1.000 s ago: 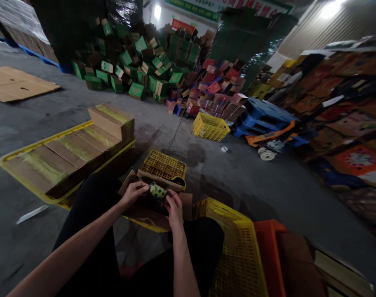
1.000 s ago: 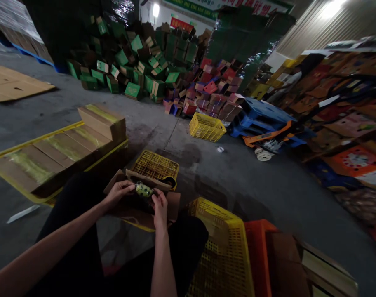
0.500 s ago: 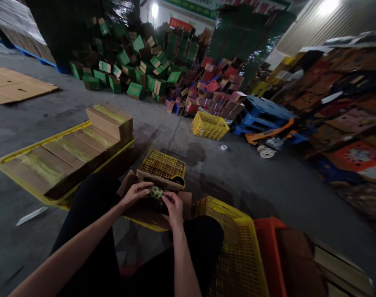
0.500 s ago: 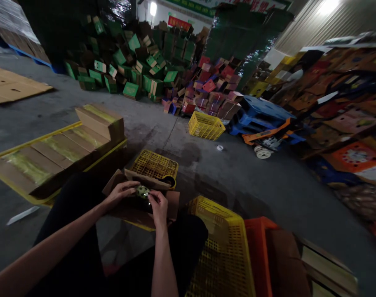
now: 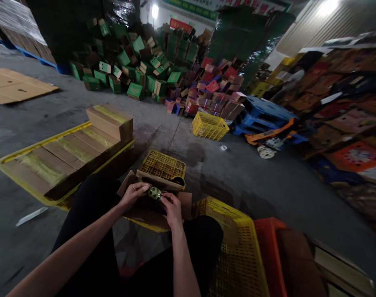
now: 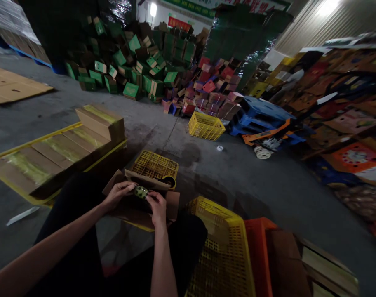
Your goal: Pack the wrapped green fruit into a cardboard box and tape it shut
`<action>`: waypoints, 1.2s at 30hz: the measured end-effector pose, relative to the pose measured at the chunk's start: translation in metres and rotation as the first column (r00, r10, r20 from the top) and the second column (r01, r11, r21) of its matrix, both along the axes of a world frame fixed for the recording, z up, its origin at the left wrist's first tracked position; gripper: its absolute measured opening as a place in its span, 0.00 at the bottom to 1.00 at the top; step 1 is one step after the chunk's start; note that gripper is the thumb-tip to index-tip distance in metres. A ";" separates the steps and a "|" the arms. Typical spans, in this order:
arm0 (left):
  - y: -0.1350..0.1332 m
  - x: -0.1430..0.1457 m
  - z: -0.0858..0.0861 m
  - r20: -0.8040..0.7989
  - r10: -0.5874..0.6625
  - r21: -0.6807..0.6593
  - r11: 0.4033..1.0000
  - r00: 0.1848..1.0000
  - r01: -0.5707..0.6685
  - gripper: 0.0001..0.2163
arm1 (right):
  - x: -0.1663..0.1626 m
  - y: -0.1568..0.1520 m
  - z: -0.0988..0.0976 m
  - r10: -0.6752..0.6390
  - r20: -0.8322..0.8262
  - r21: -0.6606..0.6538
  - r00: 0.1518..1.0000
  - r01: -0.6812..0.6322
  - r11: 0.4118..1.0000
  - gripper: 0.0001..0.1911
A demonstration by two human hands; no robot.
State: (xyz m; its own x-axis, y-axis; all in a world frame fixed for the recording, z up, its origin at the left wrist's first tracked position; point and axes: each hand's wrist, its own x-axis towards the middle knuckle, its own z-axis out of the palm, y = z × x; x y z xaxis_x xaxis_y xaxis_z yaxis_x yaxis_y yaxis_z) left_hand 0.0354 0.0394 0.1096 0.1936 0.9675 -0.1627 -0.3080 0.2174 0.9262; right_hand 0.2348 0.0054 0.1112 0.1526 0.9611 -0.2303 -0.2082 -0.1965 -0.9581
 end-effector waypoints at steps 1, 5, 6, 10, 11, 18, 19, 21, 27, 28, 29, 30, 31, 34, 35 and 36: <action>0.000 0.001 0.000 0.006 -0.001 -0.004 1.000 1.000 0.001 0.21 | 0.000 0.000 0.000 -0.002 -0.028 -0.014 1.000 0.001 1.000 0.16; 0.002 0.003 -0.001 0.093 0.028 -0.043 0.999 0.995 -0.024 0.26 | 0.000 0.001 0.001 -0.042 0.008 0.028 0.999 0.041 0.999 0.14; 0.002 0.003 -0.002 0.121 0.028 -0.068 0.997 0.992 -0.020 0.28 | 0.001 0.001 0.002 -0.049 0.056 0.060 0.997 0.046 0.997 0.13; 0.002 0.003 -0.005 0.187 -0.035 -0.258 0.962 0.982 0.084 0.33 | 0.003 -0.001 0.011 -0.038 0.303 0.206 0.952 -0.026 0.978 0.07; 0.002 0.003 -0.006 0.193 -0.055 -0.293 0.949 0.980 0.111 0.33 | 0.002 -0.003 0.014 -0.029 0.351 0.233 0.936 -0.057 0.971 0.06; 0.004 -0.001 -0.007 0.185 -0.049 -0.273 0.957 0.982 0.099 0.32 | -0.002 -0.004 0.021 0.053 0.342 0.279 0.938 -0.155 0.948 0.06; 0.005 -0.002 -0.007 0.200 -0.042 -0.261 0.961 0.979 0.095 0.33 | -0.001 -0.003 0.019 0.035 0.311 0.281 0.950 -0.127 0.951 0.07; 0.005 -0.003 -0.005 0.226 -0.032 -0.237 0.968 0.974 0.087 0.34 | 0.001 0.000 0.014 -0.033 0.248 0.266 0.968 -0.035 0.963 0.10; 0.003 -0.003 0.001 0.284 -0.105 -0.147 0.978 0.953 0.151 0.35 | 0.002 0.000 0.003 -0.056 -0.087 -0.036 0.995 0.053 0.998 0.23; 0.002 -0.002 0.002 0.284 -0.118 -0.134 0.978 0.951 0.161 0.36 | 0.002 -0.001 0.003 -0.023 -0.143 -0.054 0.989 0.015 0.998 0.23; 0.002 -0.002 0.002 0.284 -0.125 -0.124 0.978 0.951 0.165 0.36 | 0.001 -0.001 0.003 0.003 -0.183 -0.053 0.983 -0.013 0.999 0.22; 0.001 -0.001 0.002 0.284 -0.125 -0.115 0.980 0.951 0.164 0.36 | 0.001 -0.002 0.003 0.015 -0.208 -0.040 0.978 -0.024 0.999 0.20; 0.000 0.000 0.001 0.282 -0.127 -0.107 0.981 0.951 0.162 0.35 | 0.001 -0.002 0.004 0.011 -0.222 -0.025 0.975 -0.017 1.000 0.19; -0.001 0.002 -0.001 0.249 -0.155 -0.105 0.977 0.956 0.186 0.29 | 0.002 -0.002 0.003 -0.040 -0.228 -0.004 0.973 0.041 0.999 0.17; -0.001 0.002 -0.002 0.232 -0.169 -0.114 0.973 0.958 0.199 0.28 | 0.003 -0.002 0.002 -0.053 -0.221 -0.004 0.974 0.054 0.999 0.16; -0.001 0.002 -0.003 0.217 -0.180 -0.125 0.970 0.959 0.210 0.27 | 0.003 -0.002 0.002 -0.062 -0.212 -0.005 0.975 0.063 0.998 0.16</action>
State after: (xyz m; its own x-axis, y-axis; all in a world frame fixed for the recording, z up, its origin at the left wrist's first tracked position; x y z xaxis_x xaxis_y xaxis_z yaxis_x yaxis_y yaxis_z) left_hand 0.0373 0.0383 0.1066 0.4197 0.8763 -0.2366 -0.4239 0.4197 0.8026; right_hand 0.2381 0.0038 0.1127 0.1602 0.9516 -0.2623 -0.4185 -0.1752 -0.8912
